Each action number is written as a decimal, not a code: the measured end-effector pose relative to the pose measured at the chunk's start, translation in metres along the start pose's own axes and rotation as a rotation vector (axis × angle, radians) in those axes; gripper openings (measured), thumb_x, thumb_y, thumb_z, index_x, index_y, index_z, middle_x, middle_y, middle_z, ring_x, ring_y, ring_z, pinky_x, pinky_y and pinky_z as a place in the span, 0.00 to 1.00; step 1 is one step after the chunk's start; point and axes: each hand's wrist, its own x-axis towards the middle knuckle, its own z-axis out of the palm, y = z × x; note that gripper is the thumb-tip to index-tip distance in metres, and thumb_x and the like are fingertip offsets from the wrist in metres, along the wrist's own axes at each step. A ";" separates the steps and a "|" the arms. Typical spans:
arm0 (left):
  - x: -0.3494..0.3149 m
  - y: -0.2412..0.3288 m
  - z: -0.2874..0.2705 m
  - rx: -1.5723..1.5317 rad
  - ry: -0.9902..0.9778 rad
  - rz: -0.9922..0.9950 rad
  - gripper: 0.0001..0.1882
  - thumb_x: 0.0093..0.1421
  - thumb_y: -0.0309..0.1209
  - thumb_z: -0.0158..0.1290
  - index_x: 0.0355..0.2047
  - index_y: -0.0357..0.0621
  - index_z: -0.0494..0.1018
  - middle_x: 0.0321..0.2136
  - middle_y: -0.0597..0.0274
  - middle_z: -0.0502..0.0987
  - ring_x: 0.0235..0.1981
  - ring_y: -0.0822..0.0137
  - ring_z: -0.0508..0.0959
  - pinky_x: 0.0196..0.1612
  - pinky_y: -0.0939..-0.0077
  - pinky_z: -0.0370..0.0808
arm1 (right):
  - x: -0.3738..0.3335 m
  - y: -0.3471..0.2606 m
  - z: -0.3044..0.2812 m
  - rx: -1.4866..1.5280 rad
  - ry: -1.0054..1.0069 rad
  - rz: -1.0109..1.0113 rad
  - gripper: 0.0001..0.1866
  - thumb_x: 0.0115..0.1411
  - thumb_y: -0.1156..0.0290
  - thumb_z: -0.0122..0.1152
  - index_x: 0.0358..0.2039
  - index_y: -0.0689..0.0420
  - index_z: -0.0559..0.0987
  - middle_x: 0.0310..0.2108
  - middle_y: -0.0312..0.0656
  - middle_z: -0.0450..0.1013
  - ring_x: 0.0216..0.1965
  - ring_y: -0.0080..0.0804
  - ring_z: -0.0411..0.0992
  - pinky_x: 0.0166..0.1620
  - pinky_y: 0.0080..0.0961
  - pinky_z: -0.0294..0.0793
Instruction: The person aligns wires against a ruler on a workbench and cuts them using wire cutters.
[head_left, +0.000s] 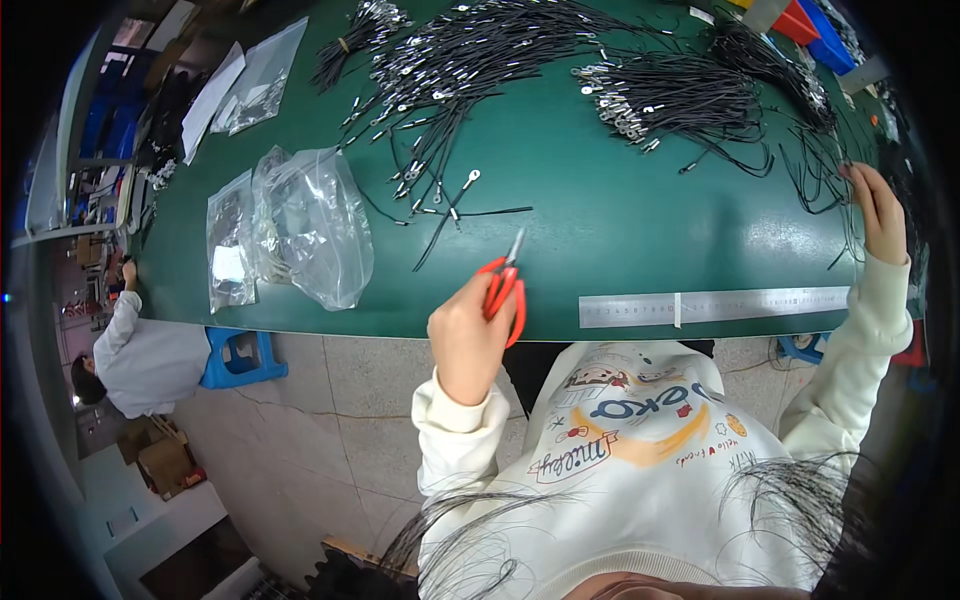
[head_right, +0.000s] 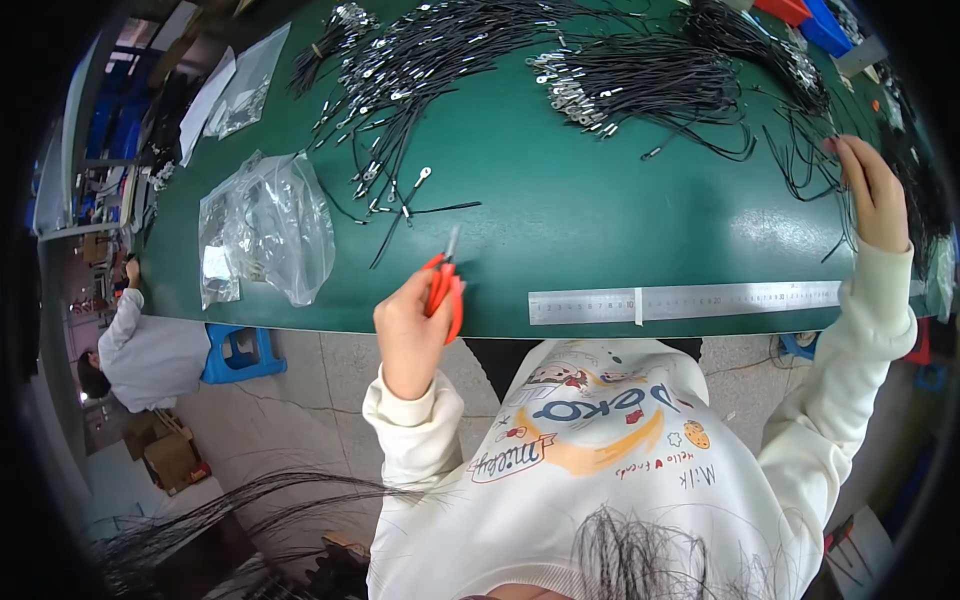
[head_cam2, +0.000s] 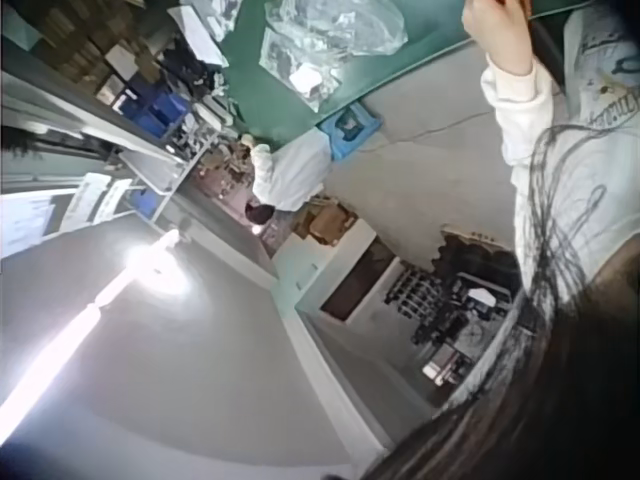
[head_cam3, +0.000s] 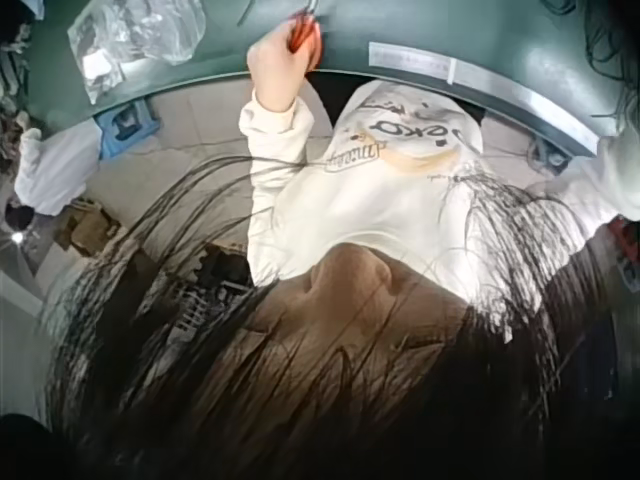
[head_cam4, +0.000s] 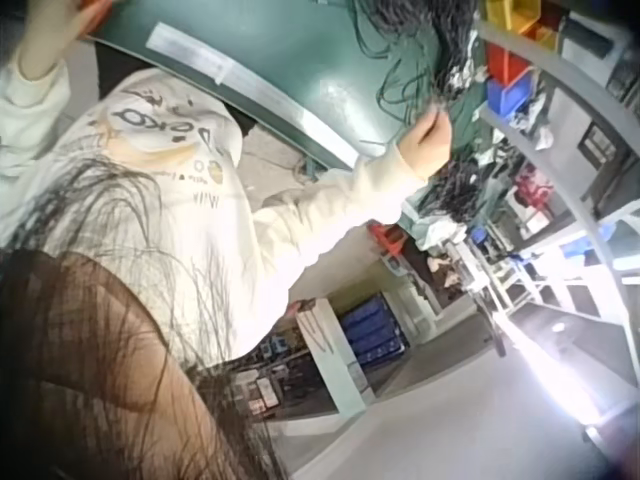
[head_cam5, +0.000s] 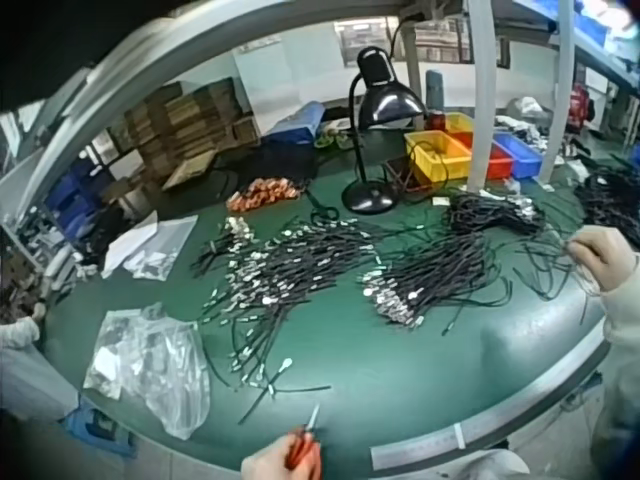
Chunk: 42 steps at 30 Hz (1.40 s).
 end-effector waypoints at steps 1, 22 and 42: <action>0.001 0.001 0.003 0.175 0.078 0.123 0.09 0.49 0.24 0.59 0.31 0.35 0.75 0.17 0.62 0.74 0.15 0.73 0.71 0.20 0.80 0.66 | 0.007 0.031 -0.003 -0.362 0.103 -0.179 0.16 0.60 0.71 0.51 0.48 0.62 0.72 0.40 0.46 0.72 0.38 0.38 0.71 0.42 0.27 0.68; 0.039 -0.007 -0.002 -0.020 0.366 0.295 0.03 0.49 0.23 0.54 0.26 0.41 0.74 0.26 0.57 0.72 0.25 0.53 0.75 0.27 0.64 0.71 | -0.055 -0.170 0.133 0.025 -0.110 -0.712 0.22 0.49 0.78 0.55 0.47 0.61 0.72 0.50 0.48 0.66 0.54 0.48 0.62 0.59 0.38 0.53; -0.024 0.007 0.038 -0.060 0.054 0.461 0.03 0.47 0.23 0.53 0.24 0.39 0.69 0.25 0.59 0.67 0.23 0.60 0.73 0.24 0.68 0.68 | -0.089 -0.170 0.193 0.356 -0.450 -0.370 0.05 0.54 0.80 0.54 0.32 0.58 0.72 0.13 0.38 0.63 0.12 0.26 0.61 0.19 0.21 0.59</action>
